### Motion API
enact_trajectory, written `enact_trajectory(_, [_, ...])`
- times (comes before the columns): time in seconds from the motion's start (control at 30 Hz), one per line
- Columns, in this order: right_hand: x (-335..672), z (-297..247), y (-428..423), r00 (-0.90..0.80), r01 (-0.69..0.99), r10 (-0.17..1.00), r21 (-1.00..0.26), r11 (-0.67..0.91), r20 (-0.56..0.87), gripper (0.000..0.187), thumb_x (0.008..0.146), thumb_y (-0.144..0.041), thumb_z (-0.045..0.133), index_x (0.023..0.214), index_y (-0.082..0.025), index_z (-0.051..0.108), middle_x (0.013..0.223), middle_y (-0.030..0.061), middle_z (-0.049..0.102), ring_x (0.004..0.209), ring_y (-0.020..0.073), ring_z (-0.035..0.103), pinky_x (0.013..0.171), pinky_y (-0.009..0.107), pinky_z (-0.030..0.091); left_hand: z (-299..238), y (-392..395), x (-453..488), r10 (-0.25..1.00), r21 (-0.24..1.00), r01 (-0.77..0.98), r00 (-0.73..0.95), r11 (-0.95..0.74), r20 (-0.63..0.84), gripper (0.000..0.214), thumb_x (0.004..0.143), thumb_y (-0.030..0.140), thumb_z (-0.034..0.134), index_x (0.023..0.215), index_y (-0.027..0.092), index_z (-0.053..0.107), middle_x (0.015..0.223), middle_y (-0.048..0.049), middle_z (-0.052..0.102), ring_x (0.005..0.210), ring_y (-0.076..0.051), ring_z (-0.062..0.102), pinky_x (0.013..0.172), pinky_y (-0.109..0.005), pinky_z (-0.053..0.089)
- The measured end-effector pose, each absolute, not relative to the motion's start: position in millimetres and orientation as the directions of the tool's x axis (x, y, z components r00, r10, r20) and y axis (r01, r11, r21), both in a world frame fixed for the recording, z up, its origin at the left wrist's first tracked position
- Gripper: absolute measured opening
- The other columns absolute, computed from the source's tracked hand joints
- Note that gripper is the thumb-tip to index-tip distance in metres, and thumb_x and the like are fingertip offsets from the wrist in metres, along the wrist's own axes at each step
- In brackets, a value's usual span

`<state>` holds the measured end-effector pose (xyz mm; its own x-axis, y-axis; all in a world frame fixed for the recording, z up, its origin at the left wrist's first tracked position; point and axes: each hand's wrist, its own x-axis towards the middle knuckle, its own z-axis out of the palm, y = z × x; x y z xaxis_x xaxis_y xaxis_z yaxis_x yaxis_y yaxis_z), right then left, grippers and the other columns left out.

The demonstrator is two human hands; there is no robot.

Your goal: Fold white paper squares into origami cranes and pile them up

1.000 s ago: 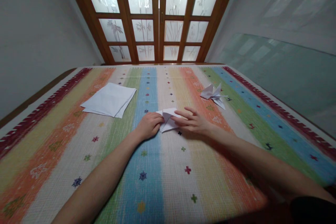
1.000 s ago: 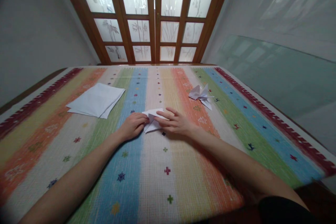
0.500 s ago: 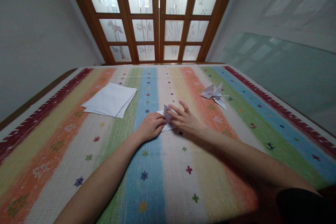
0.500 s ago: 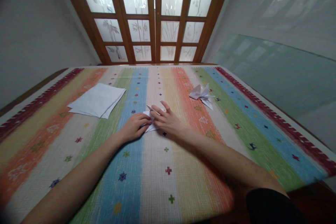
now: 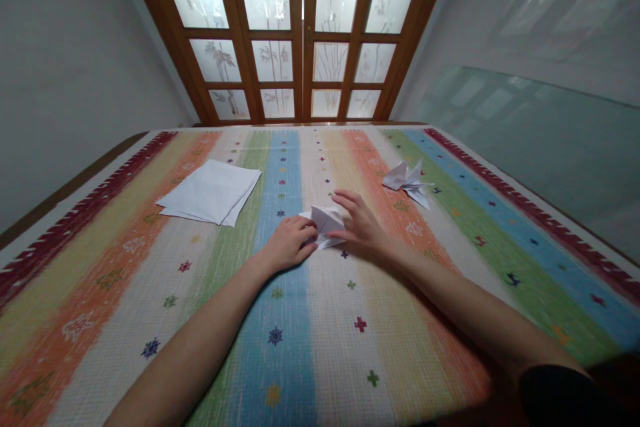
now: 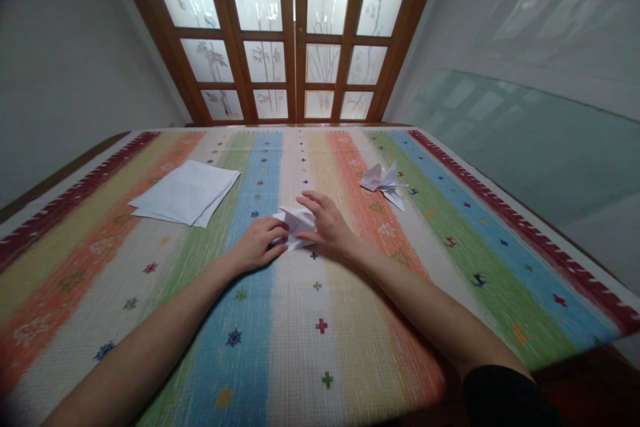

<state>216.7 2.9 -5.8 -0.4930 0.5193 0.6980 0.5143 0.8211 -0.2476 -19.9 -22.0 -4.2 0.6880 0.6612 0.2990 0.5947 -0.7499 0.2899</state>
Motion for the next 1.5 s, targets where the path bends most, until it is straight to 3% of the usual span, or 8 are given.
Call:
enact_trajectory(0.13, [233.9, -2.1, 14.2, -0.535, 0.402, 0.583, -0.422, 0.812, 0.611, 0.085, 0.069, -0.052, 0.079, 0.14, -0.03, 0.038, 0.125, 0.0115, 0.055, 0.099, 0.0249, 0.061, 0.082, 0.043, 0.055, -3.4, -21.8, -19.5, 0.683, 0.316, 0.607, 0.673, -0.729, 0.285, 0.007, 0.085, 0.025, 0.06, 0.087, 0.02, 0.062, 0.109, -0.0077, 0.064, 0.102, -0.025, 0.058, 0.089, -0.042, 0.044])
enact_trajectory(0.3, [245.1, -1.5, 16.1, -0.579, 0.453, 0.636, -0.447, 0.772, 0.511, 0.066, 0.074, -0.043, 0.078, 0.132, -0.028, 0.05, 0.123, 0.0108, 0.059, 0.101, 0.0248, 0.062, 0.087, 0.044, 0.053, -3.5, -21.8, -18.3, 0.687, 0.331, 0.604, 0.668, -0.725, 0.287, 0.006, 0.084, 0.025, 0.06, 0.083, 0.02, 0.062, 0.112, -0.0077, 0.064, 0.104, -0.025, 0.057, 0.09, -0.043, 0.044])
enact_trajectory(0.57, [216.3, 6.4, 27.0, -0.57, 0.529, 0.734, -0.519, 0.671, 0.369, 0.042, 0.075, -0.024, 0.075, 0.115, -0.022, 0.064, 0.095, 0.0035, 0.066, 0.077, 0.0156, 0.063, 0.071, 0.03, 0.052, -1.8, -21.1, -16.0, 0.675, 0.347, 0.584, 0.684, -0.734, 0.276, 0.007, 0.085, 0.024, 0.059, 0.081, 0.02, 0.063, 0.108, -0.0078, 0.065, 0.105, -0.026, 0.057, 0.09, -0.044, 0.045])
enact_trajectory(0.77, [210.4, 11.3, 27.2, -0.658, 0.591, 0.628, -0.233, 0.773, 0.415, 0.06, 0.073, -0.031, 0.078, 0.129, -0.022, 0.055, 0.109, 0.0078, 0.059, 0.083, 0.017, 0.06, 0.073, 0.031, 0.051, -0.2, -21.7, -15.1, 0.695, 0.381, 0.588, 0.66, -0.714, 0.284, 0.005, 0.081, 0.021, 0.061, 0.086, 0.02, 0.061, 0.106, -0.0073, 0.064, 0.102, -0.025, 0.058, 0.09, -0.043, 0.045])
enact_trajectory(0.9, [220.1, 25.3, 19.6, -0.819, 0.474, 0.398, 0.097, 0.875, 0.412, 0.062, 0.075, -0.036, 0.078, 0.132, -0.032, 0.053, 0.14, 0.0102, 0.045, 0.106, 0.0232, 0.055, 0.091, 0.041, 0.048, -2.4, -20.4, -14.6, 0.713, 0.392, 0.601, 0.642, -0.696, 0.281, 0.008, 0.079, 0.022, 0.063, 0.085, 0.019, 0.058, 0.103, -0.0082, 0.064, 0.099, -0.025, 0.057, 0.088, -0.041, 0.046])
enact_trajectory(1.03, [222.6, 49.7, 13.4, -0.889, 0.416, 0.336, 0.243, 0.876, 0.311, 0.058, 0.075, -0.023, 0.078, 0.126, -0.037, 0.057, 0.154, 0.0043, 0.031, 0.128, 0.0265, 0.043, 0.101, 0.046, 0.042, -3.8, -19.3, -14.5, 0.717, 0.388, 0.607, 0.633, -0.694, 0.293, 0.007, 0.079, 0.021, 0.062, 0.077, 0.019, 0.055, 0.092, -0.0069, 0.062, 0.092, -0.024, 0.057, 0.083, -0.038, 0.046])
enact_trajectory(1.23, [213.5, 71.5, 12.4, -0.925, 0.376, 0.321, 0.368, 0.85, 0.203, 0.007, 0.081, -0.019, 0.072, 0.083, -0.026, 0.071, 0.142, 0.0008, 0.05, 0.136, 0.028, 0.038, 0.11, 0.054, 0.033, -2.2, -19.8, -15.0, 0.703, 0.399, 0.585, 0.65, -0.706, 0.29, 0.008, 0.079, 0.021, 0.063, 0.076, 0.019, 0.055, 0.099, -0.0077, 0.063, 0.096, -0.024, 0.057, 0.087, -0.039, 0.045])
enact_trajectory(1.5, [189.0, 61.4, 5.8, -0.86, 0.509, 0.42, 0.433, 0.744, 0.289, 0.014, 0.08, -0.011, 0.067, 0.073, -0.022, 0.071, 0.114, 0.0057, 0.063, 0.126, 0.0289, 0.046, 0.115, 0.056, 0.027, -2.5, -20.4, -14.1, 0.706, 0.379, 0.6, 0.646, -0.704, 0.29, 0.007, 0.08, 0.022, 0.061, 0.079, 0.019, 0.055, 0.093, -0.0066, 0.062, 0.092, -0.024, 0.056, 0.084, -0.038, 0.046])
